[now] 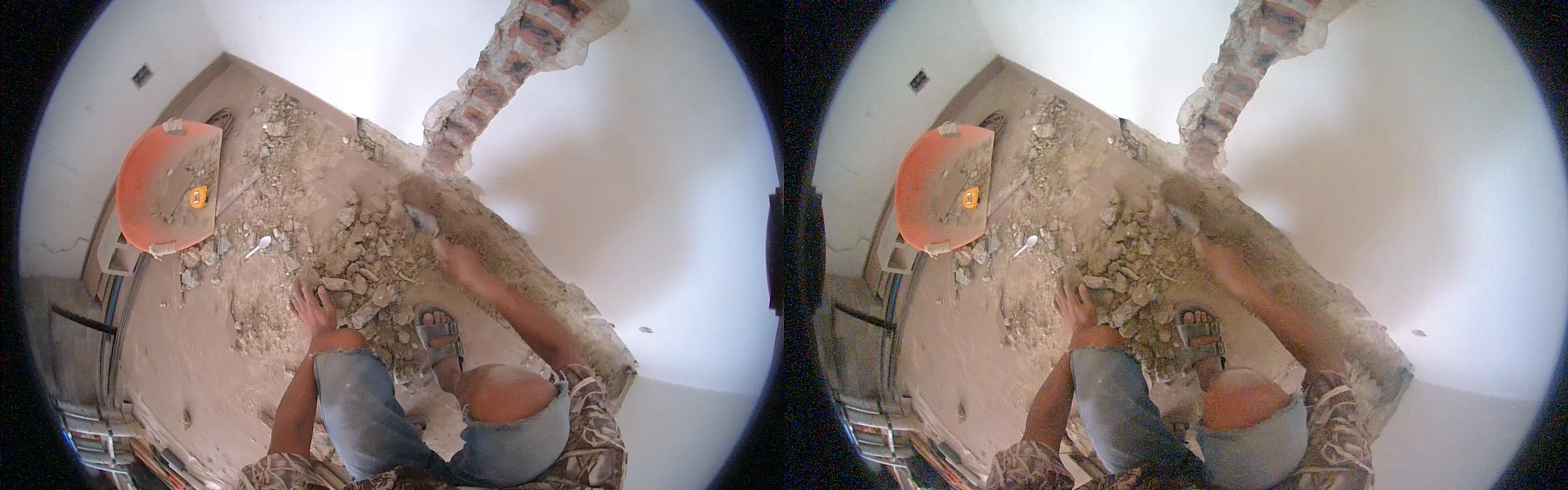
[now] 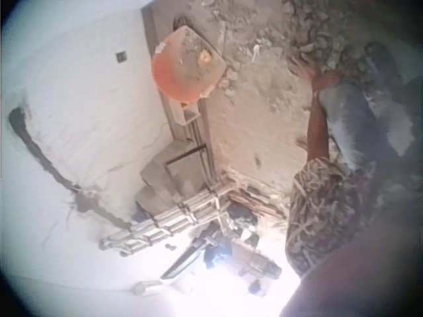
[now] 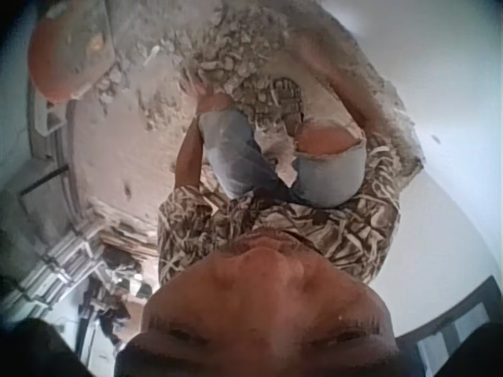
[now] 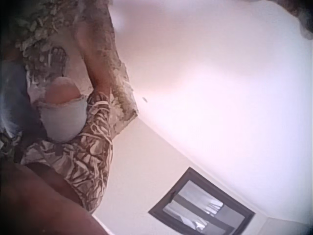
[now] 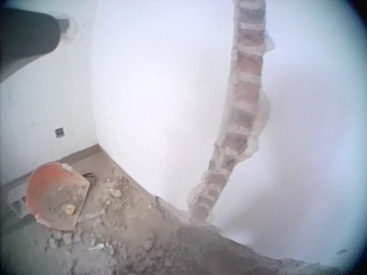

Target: The person uses a demolition hammer to break up concrete at the base of a wall and on the floor. They then use a trowel to scrape and clear the loosened concrete debris from the wall base.

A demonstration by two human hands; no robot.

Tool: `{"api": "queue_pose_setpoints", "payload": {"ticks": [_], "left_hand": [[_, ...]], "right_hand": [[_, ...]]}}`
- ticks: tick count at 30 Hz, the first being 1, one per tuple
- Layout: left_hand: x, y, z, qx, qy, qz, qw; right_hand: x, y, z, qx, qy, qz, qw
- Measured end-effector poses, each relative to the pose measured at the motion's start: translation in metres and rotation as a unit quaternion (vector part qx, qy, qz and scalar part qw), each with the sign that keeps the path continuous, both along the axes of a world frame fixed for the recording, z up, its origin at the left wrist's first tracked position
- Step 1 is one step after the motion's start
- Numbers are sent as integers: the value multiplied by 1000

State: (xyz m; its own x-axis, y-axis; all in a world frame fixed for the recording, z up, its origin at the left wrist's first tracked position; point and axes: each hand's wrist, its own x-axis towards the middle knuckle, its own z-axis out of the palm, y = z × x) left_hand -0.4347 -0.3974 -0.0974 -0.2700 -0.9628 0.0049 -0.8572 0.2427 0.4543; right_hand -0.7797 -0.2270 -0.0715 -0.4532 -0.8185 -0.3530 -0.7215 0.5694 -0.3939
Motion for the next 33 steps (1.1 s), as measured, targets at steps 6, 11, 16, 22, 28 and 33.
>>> {"api": "queue_pose_setpoints", "payload": {"ticks": [6,11,16,22,28,33], "left_hand": [[3,-1,-1,10,-5,-3,1000],[5,-2,-1,12,6,-8,1000],[4,0,-1,-37,35,1,999],[11,2,-6,-45,72,92,992],[25,-1,-12,-65,165,165,970],[56,26,49,33,308,124,943]], "right_hand": [[-10,-8,26,16,60,-31,998],[7,-48,25,-31,-20,-88,995],[59,-48,31,30,-86,11,996],[140,-43,81,3,-115,112,987],[74,18,114,-16,-176,9,984],[-5,134,93,-14,-196,-288,937]]}}
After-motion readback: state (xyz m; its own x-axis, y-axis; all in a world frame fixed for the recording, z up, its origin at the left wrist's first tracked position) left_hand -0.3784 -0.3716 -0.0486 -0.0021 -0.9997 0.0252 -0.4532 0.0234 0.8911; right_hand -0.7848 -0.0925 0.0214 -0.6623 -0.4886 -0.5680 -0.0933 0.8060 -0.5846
